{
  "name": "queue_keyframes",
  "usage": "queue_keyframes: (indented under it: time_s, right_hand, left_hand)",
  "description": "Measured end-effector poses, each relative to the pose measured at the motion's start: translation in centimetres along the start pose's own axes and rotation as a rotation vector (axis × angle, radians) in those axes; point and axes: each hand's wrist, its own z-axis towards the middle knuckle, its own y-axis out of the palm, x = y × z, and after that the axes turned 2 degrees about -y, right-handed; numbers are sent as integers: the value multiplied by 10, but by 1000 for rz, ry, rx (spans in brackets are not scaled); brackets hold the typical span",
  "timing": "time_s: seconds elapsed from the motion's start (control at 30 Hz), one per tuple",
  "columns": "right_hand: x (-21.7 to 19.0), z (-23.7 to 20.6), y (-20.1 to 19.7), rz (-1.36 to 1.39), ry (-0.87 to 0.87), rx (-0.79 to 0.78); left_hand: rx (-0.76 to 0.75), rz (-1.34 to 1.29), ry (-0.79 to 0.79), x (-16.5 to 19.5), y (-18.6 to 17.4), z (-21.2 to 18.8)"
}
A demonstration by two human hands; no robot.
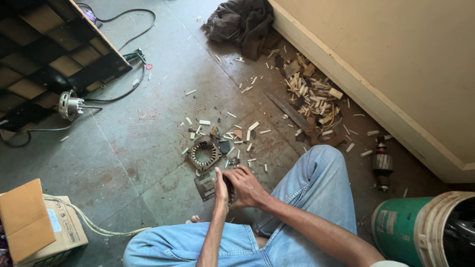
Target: The person sits on the floor disassembling electric motor components. They pry apart stator laminations and mounting plates by hand, use a mallet-like tool to press and fit parts, and place separated motor housings and armatures into a bucket.
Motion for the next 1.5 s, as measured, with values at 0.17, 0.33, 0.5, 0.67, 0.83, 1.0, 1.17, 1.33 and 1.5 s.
queue_keyframes:
  time_s: [0.17,0.33,0.5,0.67,0.83,1.0,1.17,1.33,1.5]
  right_hand:
    - [0,3,2,-21,-2,9]
    - [1,4,5,-2,7,2]
    - [2,4,7,1,-1,17]
    - [1,6,8,18,16,32]
    - [-1,9,1,45,54,73]
    - [-2,10,-6,43,4,191]
    - [-5,14,3,-80,10,25]
    - [-4,10,1,6,48,54]
    - [-5,9,-4,-22,-19,232]
  left_hand:
    - [-23,-42,57,-4,-3,8]
    - [-26,-25,60,-7,-5,13]
    - [-16,-12,45,-5,-7,10]
    - [-82,-147,80,-1,-6,9]
    - [-45,-112,104,-5,-13,17]
    - [-55,-98,150,-5,-18,19]
    - [-222,-228,-33,-3,-14,10]
    - [-188,-208,-18,-5,-17,14]
    - [-129,-178,142,-3,-25,22]
